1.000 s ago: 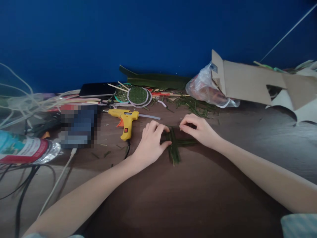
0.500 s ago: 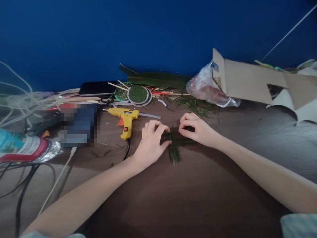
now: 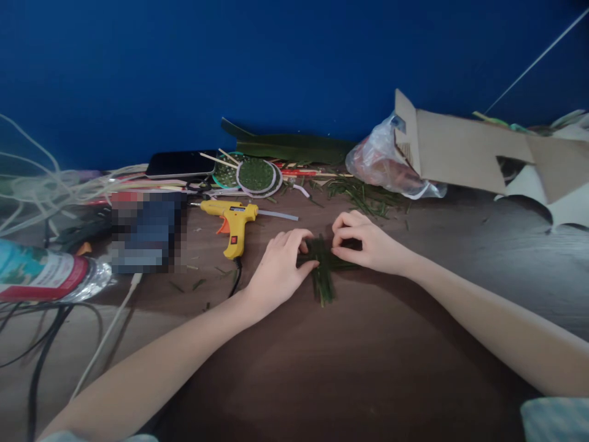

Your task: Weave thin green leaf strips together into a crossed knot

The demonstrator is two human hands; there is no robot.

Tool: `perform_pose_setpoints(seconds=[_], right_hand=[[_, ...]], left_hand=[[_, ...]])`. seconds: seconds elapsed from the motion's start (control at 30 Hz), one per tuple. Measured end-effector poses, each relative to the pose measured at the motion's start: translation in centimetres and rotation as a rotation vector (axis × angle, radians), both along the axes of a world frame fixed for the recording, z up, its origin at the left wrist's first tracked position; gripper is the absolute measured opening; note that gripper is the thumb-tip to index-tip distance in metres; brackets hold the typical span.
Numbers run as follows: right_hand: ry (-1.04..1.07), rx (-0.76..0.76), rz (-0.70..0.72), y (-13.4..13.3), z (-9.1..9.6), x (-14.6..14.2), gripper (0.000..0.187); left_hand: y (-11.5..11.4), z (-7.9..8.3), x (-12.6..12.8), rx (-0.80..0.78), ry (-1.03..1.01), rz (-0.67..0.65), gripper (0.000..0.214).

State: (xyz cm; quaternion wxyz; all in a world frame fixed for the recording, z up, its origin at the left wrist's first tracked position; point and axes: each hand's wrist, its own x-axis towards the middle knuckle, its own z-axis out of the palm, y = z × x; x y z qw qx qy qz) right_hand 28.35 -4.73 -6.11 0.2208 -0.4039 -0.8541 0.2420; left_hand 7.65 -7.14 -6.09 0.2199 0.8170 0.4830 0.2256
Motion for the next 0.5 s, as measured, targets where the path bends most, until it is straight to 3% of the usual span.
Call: perform_pose_setpoints(seconds=[0.3, 0.5], right_hand=[[-0.021, 0.002, 0.007, -0.07, 0.19, -0.15, 0.014], [-0.021, 0.003, 0.007, -0.06, 0.18, -0.20, 0.014]], left_hand=[[-0.09, 0.25, 0.12, 0.022, 0.013, -0.023, 0.029], [-0.21, 0.18, 0.03, 0.064, -0.016, -0.106, 0.033]])
